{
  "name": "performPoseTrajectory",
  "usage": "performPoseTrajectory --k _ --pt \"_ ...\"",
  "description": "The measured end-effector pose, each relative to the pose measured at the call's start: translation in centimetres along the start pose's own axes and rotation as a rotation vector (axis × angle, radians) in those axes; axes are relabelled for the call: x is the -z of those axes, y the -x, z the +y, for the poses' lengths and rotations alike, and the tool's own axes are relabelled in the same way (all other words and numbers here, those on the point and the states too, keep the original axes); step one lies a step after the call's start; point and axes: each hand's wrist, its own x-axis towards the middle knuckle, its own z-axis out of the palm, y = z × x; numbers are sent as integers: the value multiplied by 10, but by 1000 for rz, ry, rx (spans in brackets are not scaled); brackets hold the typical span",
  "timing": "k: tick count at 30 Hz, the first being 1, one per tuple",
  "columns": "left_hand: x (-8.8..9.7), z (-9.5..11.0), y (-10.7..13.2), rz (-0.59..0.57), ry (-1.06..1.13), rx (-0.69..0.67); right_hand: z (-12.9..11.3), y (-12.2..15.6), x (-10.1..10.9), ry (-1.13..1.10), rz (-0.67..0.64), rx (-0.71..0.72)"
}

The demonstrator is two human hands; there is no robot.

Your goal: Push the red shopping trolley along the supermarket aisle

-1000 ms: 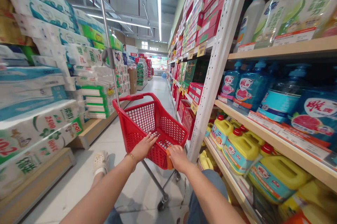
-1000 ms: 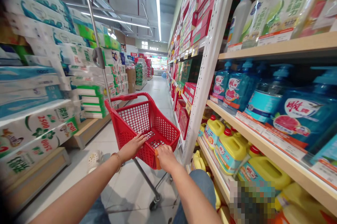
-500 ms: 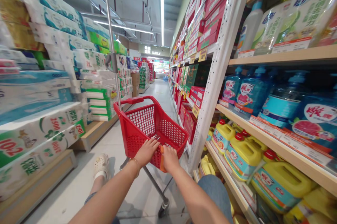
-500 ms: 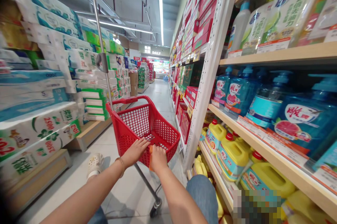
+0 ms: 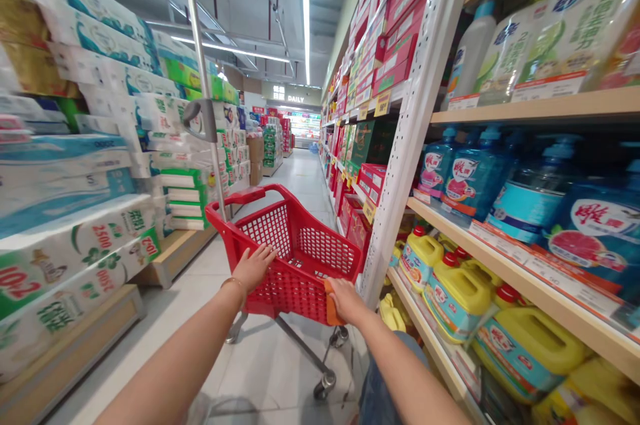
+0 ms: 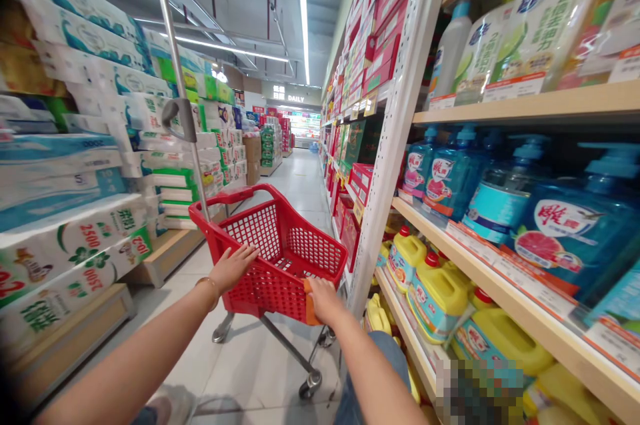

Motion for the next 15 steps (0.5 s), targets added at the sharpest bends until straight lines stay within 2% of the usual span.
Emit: performPoseTrajectory --k 4,7,10,15 --pt "6 -1 2 17 -33 -20 15 3 6 11 19 -30" --pt "6 2 4 34 -27 -48 10 0 2 38 47 -68" --pt "6 3 6 58 -14 -71 -12 -12 -6 88 87 -113" --pt "5 7 16 68 20 -93 -70 -45 -22 147 160 -139"
